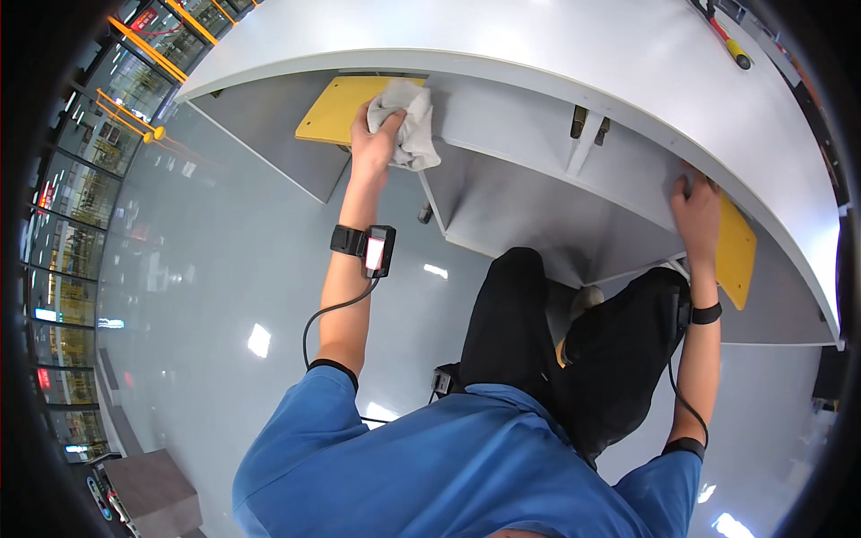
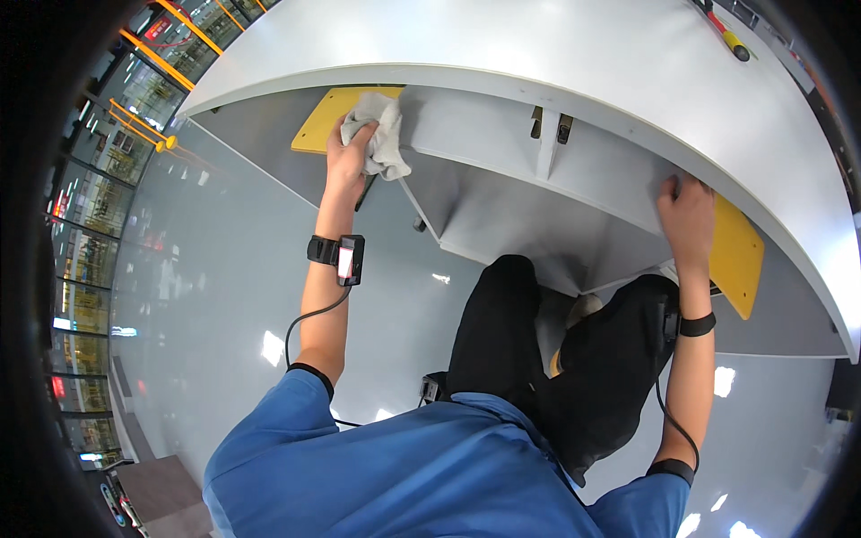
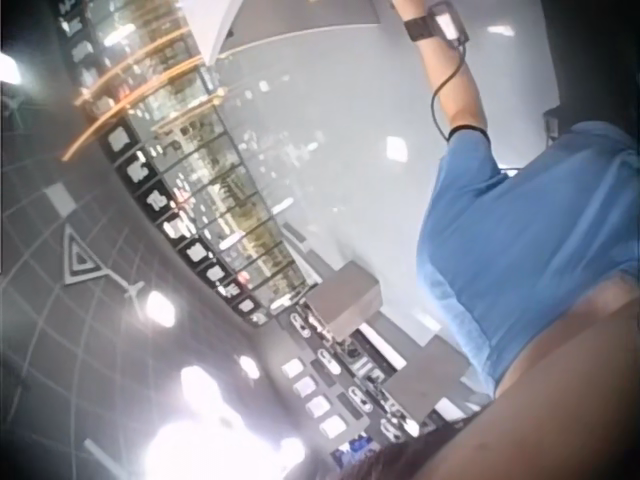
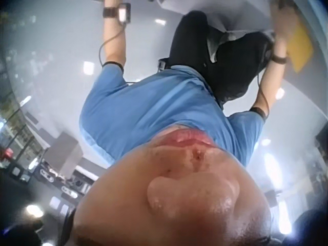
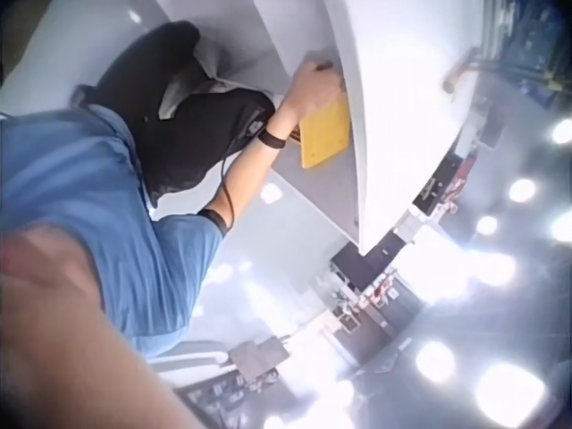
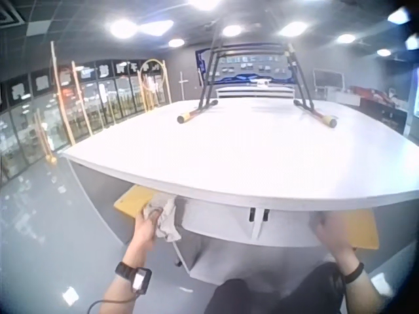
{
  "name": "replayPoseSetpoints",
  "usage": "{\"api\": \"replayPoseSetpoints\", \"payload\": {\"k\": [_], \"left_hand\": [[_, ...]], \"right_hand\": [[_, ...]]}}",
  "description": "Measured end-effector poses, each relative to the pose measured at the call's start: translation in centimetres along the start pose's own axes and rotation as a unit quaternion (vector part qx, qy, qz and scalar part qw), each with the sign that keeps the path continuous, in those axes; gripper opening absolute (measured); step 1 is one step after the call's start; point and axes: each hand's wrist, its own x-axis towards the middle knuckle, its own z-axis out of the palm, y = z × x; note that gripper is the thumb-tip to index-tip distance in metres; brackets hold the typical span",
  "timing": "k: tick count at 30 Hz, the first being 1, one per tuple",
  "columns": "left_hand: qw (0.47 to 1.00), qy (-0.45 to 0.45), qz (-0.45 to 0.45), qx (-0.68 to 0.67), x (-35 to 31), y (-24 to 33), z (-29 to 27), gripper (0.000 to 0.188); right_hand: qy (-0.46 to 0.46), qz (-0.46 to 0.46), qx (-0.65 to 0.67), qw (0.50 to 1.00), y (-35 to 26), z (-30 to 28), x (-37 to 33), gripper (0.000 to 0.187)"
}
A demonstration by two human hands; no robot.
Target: Cleaning and wiping down a white work table and the underside of its shelf.
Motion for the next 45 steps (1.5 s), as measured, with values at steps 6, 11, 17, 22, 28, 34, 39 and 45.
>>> {"api": "replayPoseSetpoints", "payload": {"k": [6, 11, 17, 22, 28, 34, 39, 45], "left_hand": [[0.969, 0.009, -0.122, -0.213, -1.0, 0.2, -0.1, 0.057], [0.998, 0.013, 0.008, 0.064, -1.7, 2.4, 1.8, 0.056], [0.998, 0.025, -0.055, -0.002, 0.7, 1.6, 0.5, 0.046], [0.998, 0.011, -0.054, 0.01, 4.8, 1.5, -1.8, 0.043], [0.998, 0.009, 0.019, -0.051, 9.9, 4.3, -2.3, 0.047], [0.83, -0.388, -0.027, 0.4, 3.2, 9.2, 7.0, 0.079], [0.781, -0.453, 0.049, 0.426, 3.7, 6.3, 11.9, 0.073], [0.707, -0.539, 0.085, 0.45, 8.7, 3.6, 16.9, 0.068]], "right_hand": [[0.004, -0.005, -0.014, 1.0, -0.1, 0.6, 0.1, 0.027], [-0.008, 0.015, -0.01, 1.0, -0.6, -0.3, 0.2, 0.027], [0.014, -0.008, 0.009, 1.0, 0.2, 0.2, 0.0, 0.027], [-0.005, 0.023, 0.027, 0.999, 0.3, -0.1, -0.2, 0.028], [0.019, 0.019, 0.045, 0.999, 0.1, 0.5, 0.1, 0.027], [0.01, 0.046, 0.046, 0.998, 0.3, 0.1, -0.3, 0.026], [-0.001, 0.045, 0.013, 0.999, -0.2, -0.1, -0.2, 0.026], [-0.004, 0.044, 0.021, 0.999, 0.5, 0.4, -0.1, 0.027]]}}
